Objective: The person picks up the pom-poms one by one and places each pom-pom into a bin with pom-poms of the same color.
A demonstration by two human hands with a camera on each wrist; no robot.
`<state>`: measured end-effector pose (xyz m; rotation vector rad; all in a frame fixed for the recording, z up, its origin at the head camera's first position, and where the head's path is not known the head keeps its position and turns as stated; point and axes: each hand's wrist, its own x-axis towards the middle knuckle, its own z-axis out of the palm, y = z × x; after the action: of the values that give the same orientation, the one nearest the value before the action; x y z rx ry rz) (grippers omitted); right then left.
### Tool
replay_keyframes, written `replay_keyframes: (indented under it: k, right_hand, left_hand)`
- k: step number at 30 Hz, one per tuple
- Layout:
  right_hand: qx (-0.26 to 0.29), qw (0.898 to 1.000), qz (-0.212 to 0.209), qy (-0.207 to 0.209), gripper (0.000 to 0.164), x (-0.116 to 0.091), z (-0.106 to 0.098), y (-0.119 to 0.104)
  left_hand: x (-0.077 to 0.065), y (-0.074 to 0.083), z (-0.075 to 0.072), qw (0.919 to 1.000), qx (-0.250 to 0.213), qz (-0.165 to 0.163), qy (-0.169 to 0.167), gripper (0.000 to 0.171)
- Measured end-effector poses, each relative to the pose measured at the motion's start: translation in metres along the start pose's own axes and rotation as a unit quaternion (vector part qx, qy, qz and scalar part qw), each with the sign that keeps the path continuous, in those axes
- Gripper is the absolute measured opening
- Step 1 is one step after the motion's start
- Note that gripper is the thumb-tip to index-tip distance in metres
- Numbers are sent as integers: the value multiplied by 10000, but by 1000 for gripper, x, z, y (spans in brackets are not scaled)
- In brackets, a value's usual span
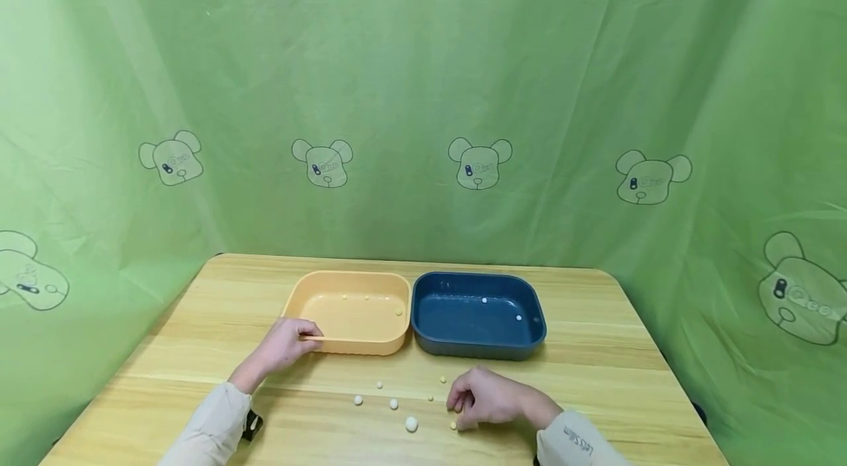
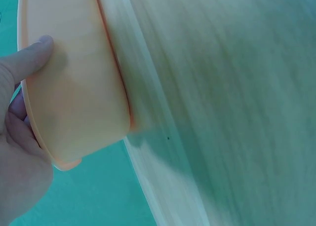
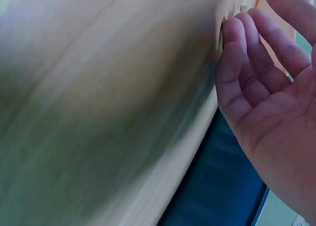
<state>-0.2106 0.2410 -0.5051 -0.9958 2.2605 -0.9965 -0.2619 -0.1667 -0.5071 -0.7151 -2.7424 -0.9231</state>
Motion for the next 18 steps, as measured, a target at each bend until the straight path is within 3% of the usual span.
replay_keyframes:
  k: [18]
  right_hand:
    - [-770, 9954, -572, -48, 19, 3, 7, 1]
  left_hand:
    - [0, -3, 0, 10000, -26, 21, -33, 9]
